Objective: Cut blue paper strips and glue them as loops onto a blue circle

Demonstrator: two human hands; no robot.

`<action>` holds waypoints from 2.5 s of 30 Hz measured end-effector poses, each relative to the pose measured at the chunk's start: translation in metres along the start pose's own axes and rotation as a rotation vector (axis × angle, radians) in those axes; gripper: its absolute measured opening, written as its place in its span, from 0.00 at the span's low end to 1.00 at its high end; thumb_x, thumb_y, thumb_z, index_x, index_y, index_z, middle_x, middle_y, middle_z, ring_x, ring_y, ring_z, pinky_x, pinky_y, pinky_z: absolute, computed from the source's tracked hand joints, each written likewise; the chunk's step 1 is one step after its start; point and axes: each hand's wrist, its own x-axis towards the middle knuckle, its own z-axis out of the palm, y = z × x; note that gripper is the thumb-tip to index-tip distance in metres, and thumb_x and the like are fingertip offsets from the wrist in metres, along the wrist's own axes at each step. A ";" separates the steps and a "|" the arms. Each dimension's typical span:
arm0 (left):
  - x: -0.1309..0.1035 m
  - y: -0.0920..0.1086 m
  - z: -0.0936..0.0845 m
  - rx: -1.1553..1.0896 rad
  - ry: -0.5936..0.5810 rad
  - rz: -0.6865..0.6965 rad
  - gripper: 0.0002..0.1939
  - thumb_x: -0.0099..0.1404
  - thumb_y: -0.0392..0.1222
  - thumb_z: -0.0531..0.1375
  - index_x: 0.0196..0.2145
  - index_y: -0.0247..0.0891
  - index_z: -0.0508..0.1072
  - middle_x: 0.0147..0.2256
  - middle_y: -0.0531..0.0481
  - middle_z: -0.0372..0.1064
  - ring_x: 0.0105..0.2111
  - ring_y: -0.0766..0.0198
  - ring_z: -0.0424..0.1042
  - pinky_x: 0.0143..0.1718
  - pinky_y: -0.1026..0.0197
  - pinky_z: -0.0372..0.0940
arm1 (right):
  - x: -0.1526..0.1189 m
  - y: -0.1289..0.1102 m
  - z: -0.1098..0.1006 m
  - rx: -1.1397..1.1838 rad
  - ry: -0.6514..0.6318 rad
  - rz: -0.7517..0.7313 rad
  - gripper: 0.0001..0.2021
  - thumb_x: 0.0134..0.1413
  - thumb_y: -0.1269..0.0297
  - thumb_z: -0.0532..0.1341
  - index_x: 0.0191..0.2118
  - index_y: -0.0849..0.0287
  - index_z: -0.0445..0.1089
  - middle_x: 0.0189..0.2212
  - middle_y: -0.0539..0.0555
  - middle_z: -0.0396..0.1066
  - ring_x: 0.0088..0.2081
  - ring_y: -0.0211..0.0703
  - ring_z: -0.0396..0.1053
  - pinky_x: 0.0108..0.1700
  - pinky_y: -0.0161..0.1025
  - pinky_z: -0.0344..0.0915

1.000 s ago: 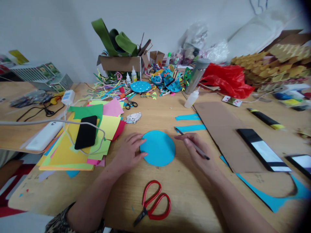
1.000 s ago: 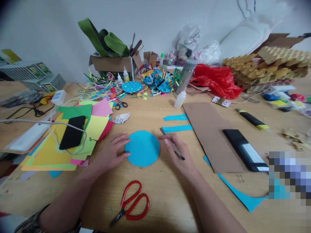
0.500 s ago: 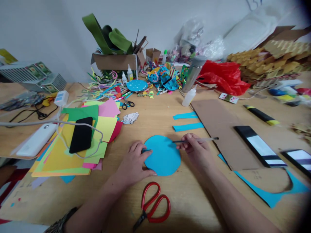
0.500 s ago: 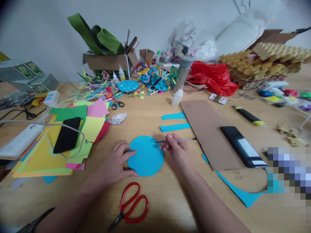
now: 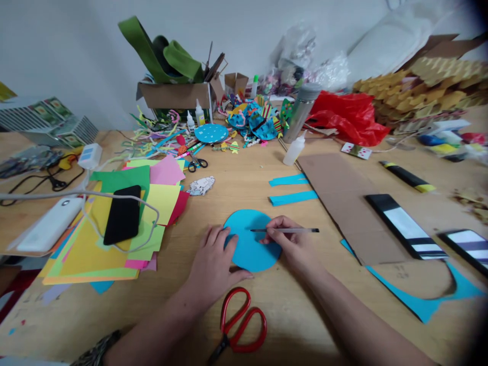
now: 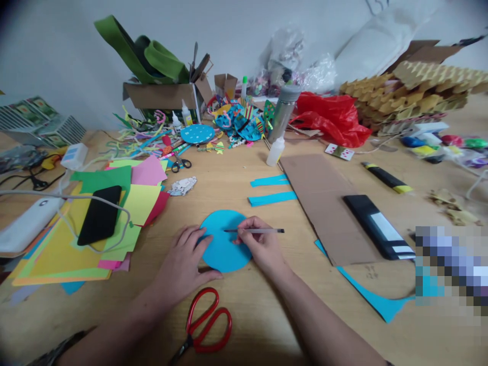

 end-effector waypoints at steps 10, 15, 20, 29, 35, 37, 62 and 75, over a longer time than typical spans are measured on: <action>-0.003 -0.001 -0.005 -0.007 -0.003 0.017 0.28 0.60 0.58 0.61 0.52 0.38 0.70 0.49 0.40 0.67 0.52 0.45 0.63 0.56 0.38 0.58 | 0.000 0.006 0.003 -0.164 0.111 0.002 0.15 0.48 0.52 0.65 0.27 0.56 0.63 0.17 0.47 0.67 0.15 0.35 0.64 0.14 0.32 0.61; -0.003 -0.008 -0.005 -0.065 -0.012 0.056 0.28 0.59 0.56 0.63 0.52 0.37 0.70 0.55 0.40 0.66 0.58 0.43 0.58 0.60 0.36 0.54 | 0.002 0.009 0.003 -0.135 0.102 0.009 0.15 0.48 0.51 0.65 0.27 0.56 0.62 0.17 0.46 0.66 0.15 0.34 0.63 0.13 0.30 0.60; -0.002 -0.014 -0.008 -0.156 -0.021 0.051 0.21 0.63 0.56 0.60 0.46 0.38 0.75 0.56 0.41 0.67 0.60 0.46 0.58 0.57 0.40 0.60 | 0.002 0.009 0.003 -0.134 0.082 0.012 0.16 0.48 0.51 0.65 0.28 0.57 0.62 0.17 0.47 0.67 0.15 0.33 0.63 0.13 0.29 0.60; -0.002 -0.017 -0.007 -0.194 0.004 0.051 0.18 0.63 0.54 0.60 0.42 0.38 0.78 0.54 0.41 0.69 0.59 0.48 0.60 0.55 0.43 0.63 | 0.002 0.011 0.003 -0.143 0.060 0.003 0.17 0.49 0.50 0.65 0.28 0.57 0.62 0.18 0.47 0.68 0.15 0.33 0.63 0.14 0.29 0.60; -0.003 -0.019 -0.004 -0.206 0.055 0.074 0.17 0.64 0.53 0.60 0.40 0.38 0.78 0.52 0.41 0.71 0.57 0.47 0.62 0.54 0.42 0.64 | 0.002 0.012 0.003 -0.171 0.055 0.010 0.16 0.50 0.50 0.64 0.29 0.57 0.62 0.17 0.47 0.67 0.15 0.33 0.63 0.14 0.30 0.60; -0.003 -0.019 -0.003 -0.209 0.078 0.090 0.17 0.65 0.53 0.60 0.40 0.37 0.78 0.52 0.40 0.71 0.56 0.47 0.63 0.53 0.42 0.65 | 0.002 0.011 0.003 -0.190 0.056 0.006 0.16 0.50 0.50 0.64 0.28 0.57 0.62 0.17 0.47 0.66 0.15 0.33 0.63 0.14 0.30 0.60; -0.002 -0.006 -0.012 -0.266 0.007 0.268 0.14 0.65 0.48 0.60 0.41 0.36 0.77 0.46 0.46 0.75 0.43 0.55 0.70 0.46 0.51 0.67 | 0.000 0.014 0.002 -0.336 0.067 -0.150 0.11 0.53 0.57 0.60 0.27 0.56 0.62 0.19 0.50 0.66 0.18 0.34 0.62 0.17 0.32 0.55; -0.003 -0.006 -0.012 -0.276 -0.017 0.250 0.13 0.66 0.48 0.59 0.41 0.37 0.76 0.47 0.46 0.75 0.44 0.56 0.71 0.47 0.53 0.65 | 0.000 0.014 0.002 -0.326 0.039 -0.119 0.11 0.54 0.56 0.60 0.28 0.56 0.61 0.18 0.49 0.66 0.17 0.34 0.60 0.17 0.32 0.54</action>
